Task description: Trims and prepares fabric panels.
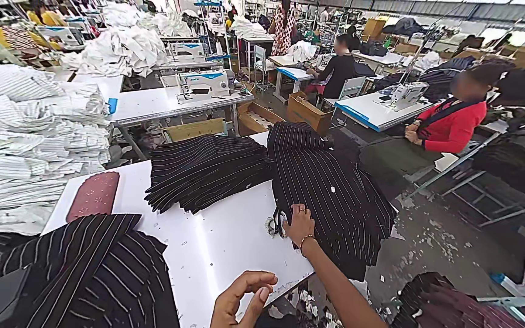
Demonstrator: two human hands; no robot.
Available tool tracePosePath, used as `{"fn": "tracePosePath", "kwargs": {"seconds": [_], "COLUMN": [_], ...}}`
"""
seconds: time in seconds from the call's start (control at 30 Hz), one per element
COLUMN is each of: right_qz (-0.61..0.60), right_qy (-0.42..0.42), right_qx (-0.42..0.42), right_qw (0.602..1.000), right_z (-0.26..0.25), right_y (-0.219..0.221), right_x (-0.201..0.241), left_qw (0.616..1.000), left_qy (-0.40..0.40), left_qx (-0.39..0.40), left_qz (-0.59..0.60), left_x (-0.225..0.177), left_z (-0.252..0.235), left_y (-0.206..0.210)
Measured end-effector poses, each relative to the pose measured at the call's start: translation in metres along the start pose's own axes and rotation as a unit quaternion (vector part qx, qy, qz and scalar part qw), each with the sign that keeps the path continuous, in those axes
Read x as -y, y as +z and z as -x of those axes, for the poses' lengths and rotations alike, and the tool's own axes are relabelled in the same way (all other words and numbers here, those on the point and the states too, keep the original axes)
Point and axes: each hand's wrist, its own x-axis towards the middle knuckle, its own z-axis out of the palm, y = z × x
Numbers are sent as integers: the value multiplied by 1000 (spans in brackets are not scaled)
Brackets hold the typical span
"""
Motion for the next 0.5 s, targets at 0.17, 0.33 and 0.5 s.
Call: {"fn": "tracePosePath", "kwargs": {"seconds": [0.17, 0.33, 0.5], "right_qz": [-34, -52, -56], "right_qy": [3, -4, -5], "right_qx": [-25, -4, -7], "right_qw": [999, 999, 998], "right_z": [-11, -1, -7], "right_y": [3, -11, -22], "right_x": [-2, -4, -14], "left_qw": [999, 996, 993], "left_qy": [-10, -18, -18], "left_qx": [-32, -71, -99], "left_qz": [-34, -47, -60], "left_x": [1, 0, -2], "left_z": [13, 26, 36], "left_y": [-8, -26, -37]}}
